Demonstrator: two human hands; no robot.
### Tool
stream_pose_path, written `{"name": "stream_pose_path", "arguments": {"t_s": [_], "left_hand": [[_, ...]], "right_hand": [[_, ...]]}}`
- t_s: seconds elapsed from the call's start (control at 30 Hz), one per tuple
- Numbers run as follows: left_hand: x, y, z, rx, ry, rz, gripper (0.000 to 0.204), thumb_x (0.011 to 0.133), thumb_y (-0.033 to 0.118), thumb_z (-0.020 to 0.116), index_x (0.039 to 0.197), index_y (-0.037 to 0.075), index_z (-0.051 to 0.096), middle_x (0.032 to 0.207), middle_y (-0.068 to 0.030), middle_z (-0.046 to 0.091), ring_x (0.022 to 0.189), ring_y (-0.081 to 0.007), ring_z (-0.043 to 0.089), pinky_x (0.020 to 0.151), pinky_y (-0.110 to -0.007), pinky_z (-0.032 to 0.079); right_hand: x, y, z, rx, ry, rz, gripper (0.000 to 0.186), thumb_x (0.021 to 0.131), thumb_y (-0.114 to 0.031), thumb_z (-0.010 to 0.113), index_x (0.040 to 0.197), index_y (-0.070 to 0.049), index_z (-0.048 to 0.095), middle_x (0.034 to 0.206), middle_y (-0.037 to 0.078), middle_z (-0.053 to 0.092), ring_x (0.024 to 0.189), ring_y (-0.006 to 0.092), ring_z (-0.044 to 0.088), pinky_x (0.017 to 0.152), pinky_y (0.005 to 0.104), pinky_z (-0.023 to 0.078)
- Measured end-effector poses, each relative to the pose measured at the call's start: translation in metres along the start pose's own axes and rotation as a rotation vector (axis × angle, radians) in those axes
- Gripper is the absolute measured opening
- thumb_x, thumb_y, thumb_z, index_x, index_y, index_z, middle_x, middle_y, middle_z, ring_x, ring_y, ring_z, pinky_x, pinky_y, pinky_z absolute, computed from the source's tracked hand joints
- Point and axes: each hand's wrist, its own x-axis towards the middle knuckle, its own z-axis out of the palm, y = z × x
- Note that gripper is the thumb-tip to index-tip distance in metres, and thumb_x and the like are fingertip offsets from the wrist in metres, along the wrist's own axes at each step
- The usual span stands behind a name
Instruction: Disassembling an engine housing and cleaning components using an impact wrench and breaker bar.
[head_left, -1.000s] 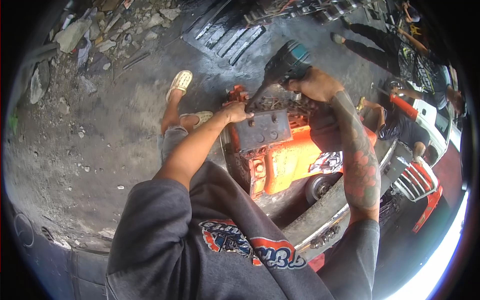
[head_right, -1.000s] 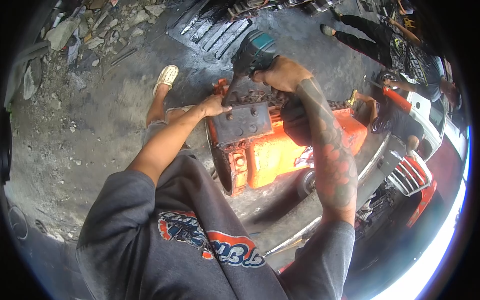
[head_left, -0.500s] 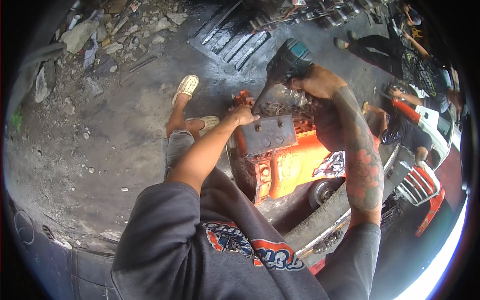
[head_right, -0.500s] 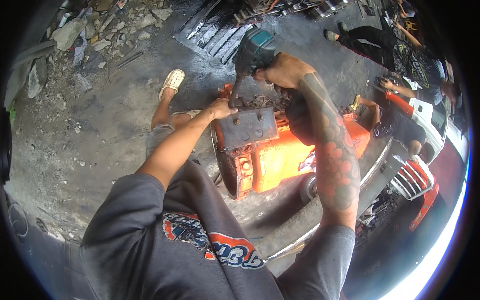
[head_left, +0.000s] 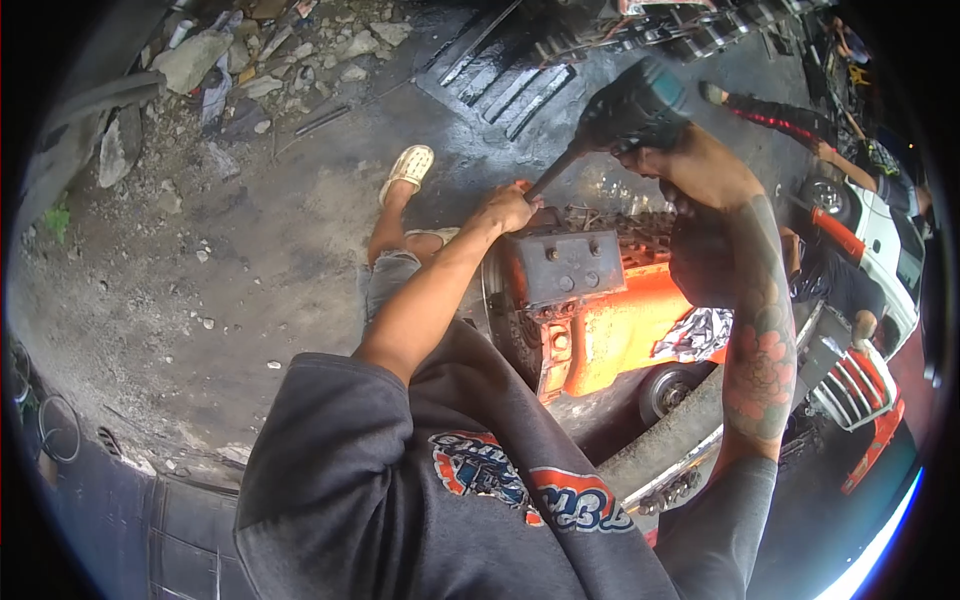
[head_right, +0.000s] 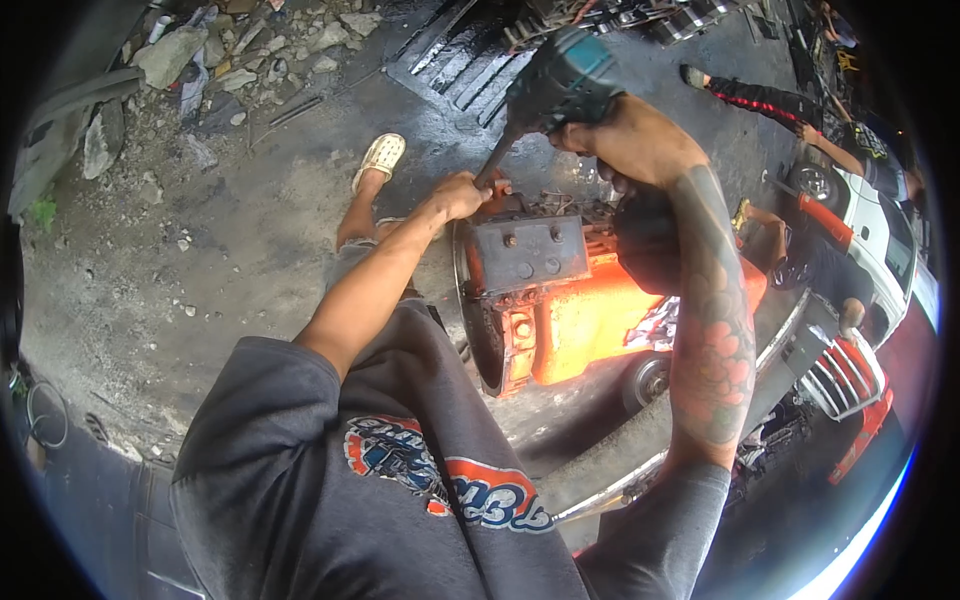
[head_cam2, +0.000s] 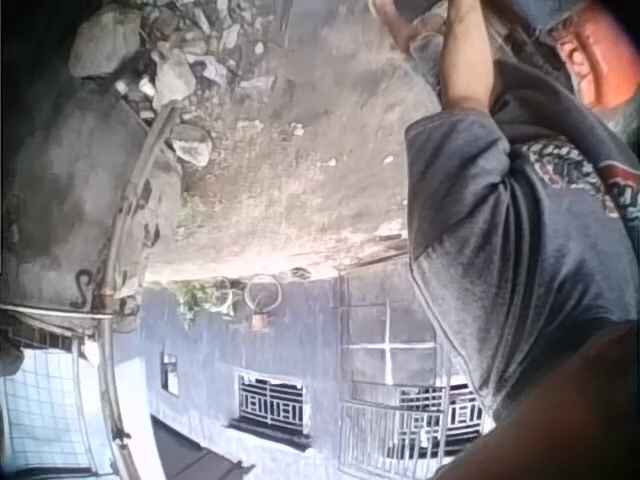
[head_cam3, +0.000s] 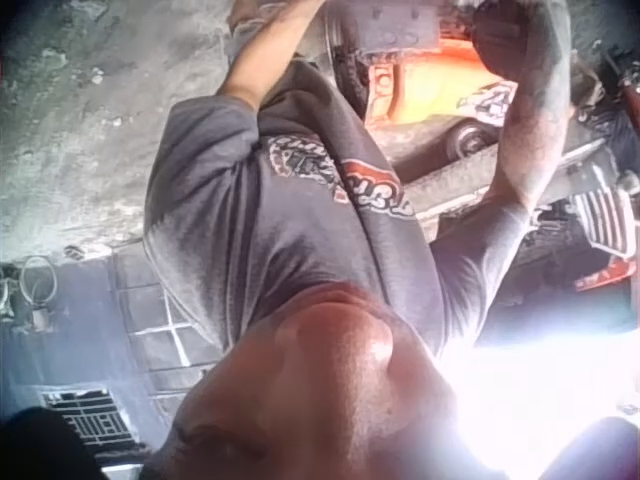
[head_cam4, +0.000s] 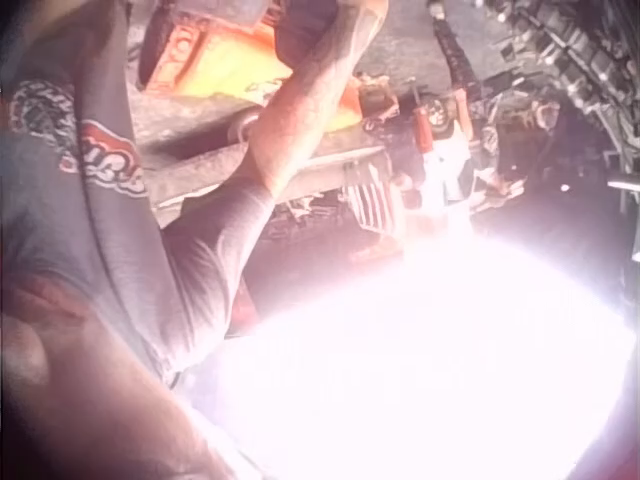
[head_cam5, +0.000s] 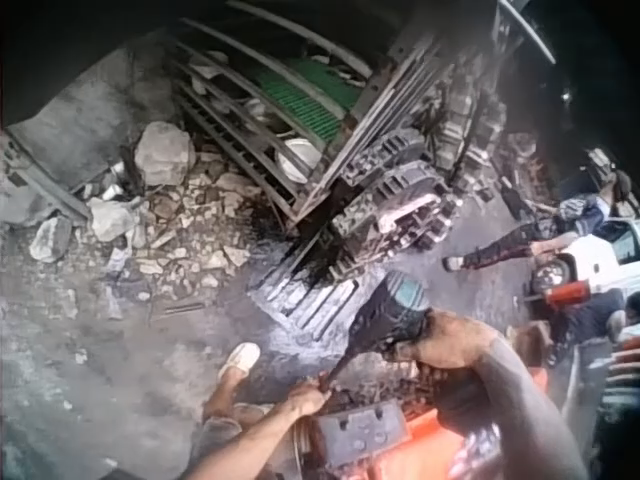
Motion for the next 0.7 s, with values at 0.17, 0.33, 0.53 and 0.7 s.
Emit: {"name": "stream_pose_path", "arguments": {"t_s": [0.17,0.33,0.53,0.7], "left_hand": [[-0.044,-0.004,-0.084,0.206,0.337,-0.201,0.036,0.088,0.038,0.057,0.105,0.008,0.068,0.105,-0.0202,0.065,0.103,-0.0364,0.060,0.090,-0.042,0.047],[-0.062,-0.021,-0.111,0.141,0.510,-0.242,0.033,0.087,0.036,0.058,0.103,0.009,0.068,0.101,-0.0201,0.066,0.102,-0.0359,0.061,0.088,-0.043,0.047],[-0.058,-0.026,-0.109,0.194,0.562,-0.132,0.030,0.085,0.032,0.063,0.100,0.007,0.068,0.094,-0.0204,0.067,0.095,-0.0380,0.063,0.083,-0.044,0.048],[-0.025,0.011,-0.086,0.215,0.386,-0.048,0.033,0.085,0.031,0.063,0.099,0.002,0.067,0.096,-0.0228,0.066,0.099,-0.0375,0.061,0.086,-0.044,0.048]], "right_hand": [[-0.015,-0.009,0.022,0.246,0.122,-0.156,0.026,0.083,-0.029,0.067,0.089,-0.003,0.066,0.051,0.001,0.050,0.042,0.0090,0.050,0.038,0.0254,0.039],[-0.028,-0.017,0.057,0.322,0.135,-0.246,0.027,0.081,-0.026,0.069,0.098,-0.005,0.067,0.061,0.003,0.059,0.049,0.0102,0.052,0.048,0.0294,0.044],[-0.041,-0.005,0.074,0.380,0.265,-0.373,0.023,0.081,-0.023,0.072,0.087,-0.003,0.061,0.059,-0.001,0.052,0.046,0.0079,0.047,0.044,0.0259,0.038],[-0.050,0.021,0.063,0.231,0.320,-0.205,0.029,0.079,-0.024,0.068,0.103,-0.008,0.067,0.085,0.010,0.070,0.078,0.0233,0.066,0.074,0.0356,0.049]]}}
